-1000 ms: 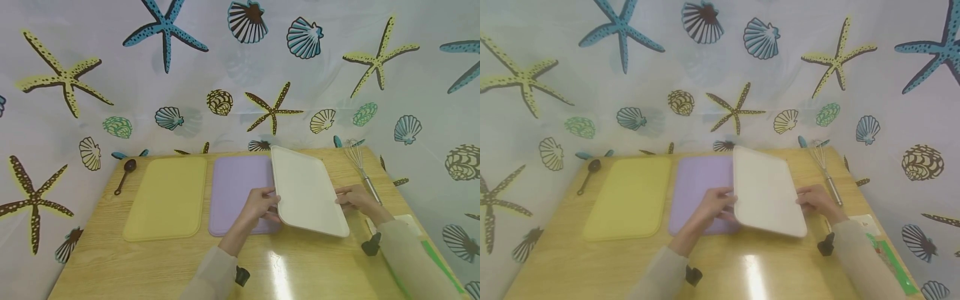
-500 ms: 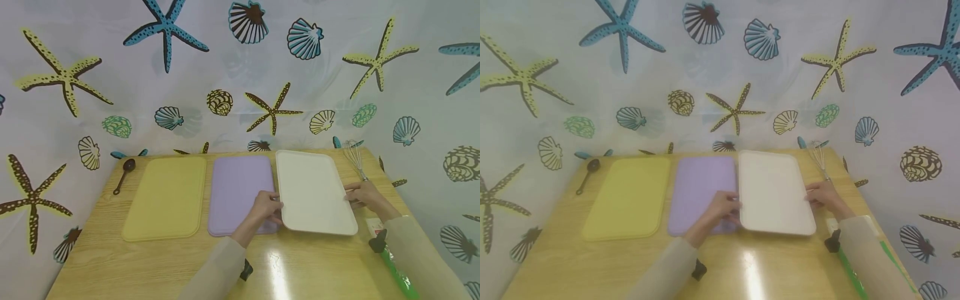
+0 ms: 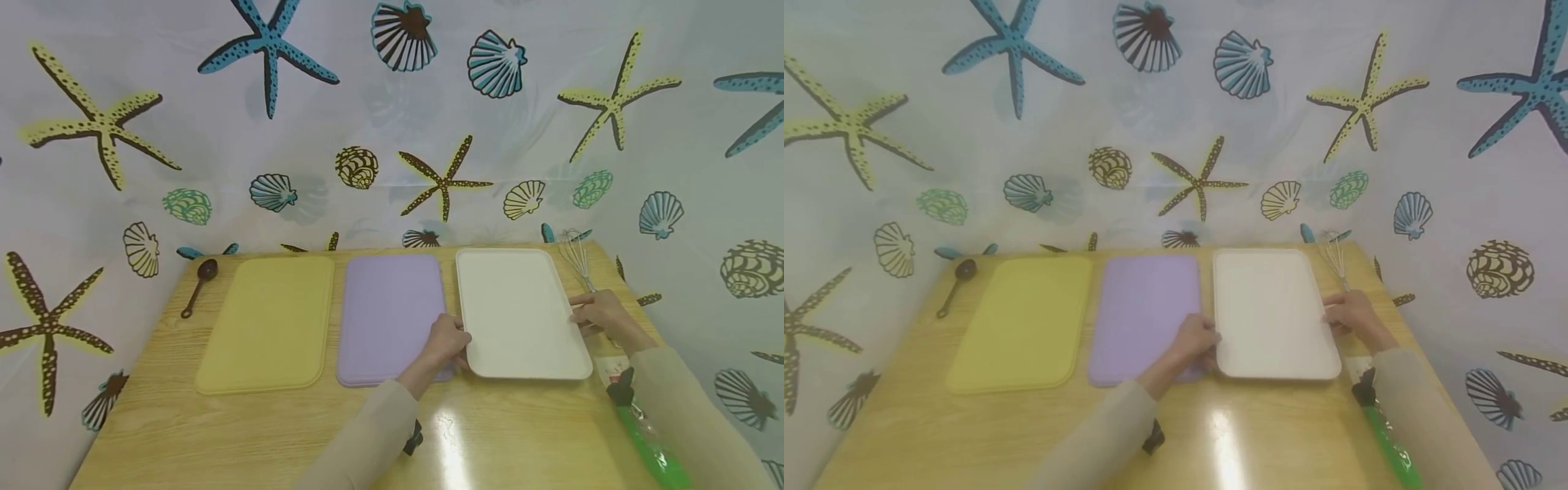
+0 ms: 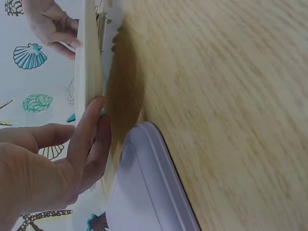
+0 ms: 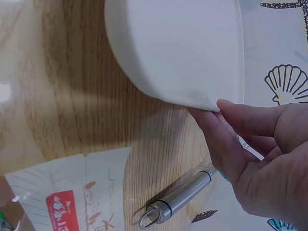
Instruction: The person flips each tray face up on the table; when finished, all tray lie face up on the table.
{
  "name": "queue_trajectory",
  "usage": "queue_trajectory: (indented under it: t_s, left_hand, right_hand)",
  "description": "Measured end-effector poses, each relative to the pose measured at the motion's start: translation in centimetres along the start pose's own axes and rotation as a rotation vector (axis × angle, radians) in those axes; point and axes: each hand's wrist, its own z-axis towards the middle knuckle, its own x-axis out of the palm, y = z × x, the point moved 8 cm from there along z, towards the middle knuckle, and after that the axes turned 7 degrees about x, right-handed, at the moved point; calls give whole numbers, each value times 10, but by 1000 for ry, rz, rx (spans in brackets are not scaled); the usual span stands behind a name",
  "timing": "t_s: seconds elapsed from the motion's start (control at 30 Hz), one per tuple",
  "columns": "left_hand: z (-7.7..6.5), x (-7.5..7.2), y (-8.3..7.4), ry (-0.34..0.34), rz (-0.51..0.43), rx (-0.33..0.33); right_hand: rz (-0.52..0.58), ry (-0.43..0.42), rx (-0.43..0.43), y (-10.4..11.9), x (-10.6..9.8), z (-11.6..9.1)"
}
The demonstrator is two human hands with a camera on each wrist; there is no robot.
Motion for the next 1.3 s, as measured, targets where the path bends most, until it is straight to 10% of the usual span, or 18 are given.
queue_trajectory:
  t_s: [1.3]
  left_hand:
    - [7, 23, 10, -11, 187, -100]
  right_hand:
    - [-79, -58, -15, -3, -11, 19]
